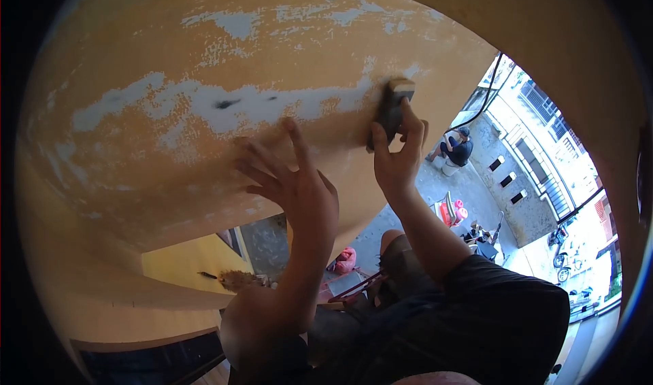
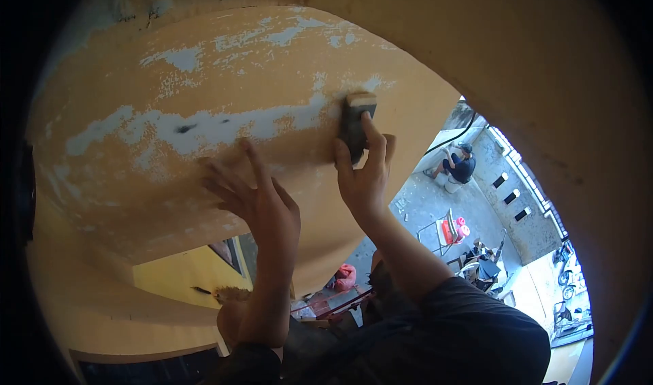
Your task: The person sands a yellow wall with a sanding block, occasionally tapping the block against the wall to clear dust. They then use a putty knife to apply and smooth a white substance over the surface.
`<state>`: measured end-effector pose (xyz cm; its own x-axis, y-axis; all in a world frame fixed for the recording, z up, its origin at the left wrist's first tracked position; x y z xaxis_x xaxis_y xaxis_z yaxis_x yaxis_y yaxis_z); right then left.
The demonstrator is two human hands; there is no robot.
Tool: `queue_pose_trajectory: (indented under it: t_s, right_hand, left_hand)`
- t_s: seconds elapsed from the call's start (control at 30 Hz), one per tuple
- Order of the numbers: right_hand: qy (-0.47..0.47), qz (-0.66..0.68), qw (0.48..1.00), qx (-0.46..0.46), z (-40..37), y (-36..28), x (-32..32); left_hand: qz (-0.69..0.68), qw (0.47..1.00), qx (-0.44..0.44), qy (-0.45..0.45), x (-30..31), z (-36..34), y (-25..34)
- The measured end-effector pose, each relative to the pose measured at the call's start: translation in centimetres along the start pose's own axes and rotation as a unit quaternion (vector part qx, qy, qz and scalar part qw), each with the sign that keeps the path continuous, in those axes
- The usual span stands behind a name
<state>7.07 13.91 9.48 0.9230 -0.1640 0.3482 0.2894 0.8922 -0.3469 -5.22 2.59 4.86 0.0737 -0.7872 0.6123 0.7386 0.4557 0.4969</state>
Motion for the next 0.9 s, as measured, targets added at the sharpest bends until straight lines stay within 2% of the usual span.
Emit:
queue_pose_trajectory:
  t_s: [0.07,0.17,0.27,0.5,0.53,0.6,0.67,0.77,0.83,0.9]
  right_hand:
    - [-0.015,-0.003,1.0,0.003,0.8,0.7,0.3]
    - [0.07,0.007,0.997,0.017,2.5,-0.1,0.4]
    - [0.002,-0.015,1.0,-0.009,-0.2,0.9,-0.6]
    - [0.043,0.006,0.999,0.003,1.5,-0.4,-0.4]
    - [0.032,-0.002,0.999,0.028,1.1,0.0,-0.3]
    - [0.01,-0.014,1.0,0.013,1.1,1.1,-0.1]
    - [0.038,-0.031,0.998,0.039,3.2,0.4,0.6]
    - [0.072,0.021,0.997,0.021,3.5,0.2,1.4]
    - [0.034,0.007,0.999,0.013,1.7,0.6,0.3]
    - [0.04,0.012,0.999,0.025,2.2,0.7,0.0]
  left_hand:
    - [0.0,1.0,0.001,0.008,-0.1,0.5,0.6]
    - [-0.003,1.0,0.005,-0.005,-0.2,0.4,0.8]
    - [0.001,1.0,-0.008,0.002,0.1,0.4,0.3]
    - [0.014,1.0,0.007,0.014,0.0,0.5,0.5]
    - [0.015,1.0,0.007,0.001,-0.2,0.4,0.6]
    - [0.026,0.999,0.017,0.001,-0.2,1.0,0.5]
    - [0.035,0.999,0.005,0.012,0.0,0.8,1.2]
    - [0.011,1.0,0.002,-0.001,-0.1,0.5,1.2]
    - [0.009,1.0,0.005,0.011,0.2,0.7,1.0]
    - [-0.012,1.0,-0.002,0.005,0.2,0.7,0.9]
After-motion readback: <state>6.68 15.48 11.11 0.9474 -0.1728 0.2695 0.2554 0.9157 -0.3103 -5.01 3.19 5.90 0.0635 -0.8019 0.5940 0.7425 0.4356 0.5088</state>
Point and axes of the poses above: each hand's wrist, its own z-axis towards the middle knuckle, its own x-axis out of the back of the hand, y = z × x, the point moved 7 cm from there along z, towards the middle knuckle, and after that the axes turned 9 degrees about -y, right-handed, at the moved point
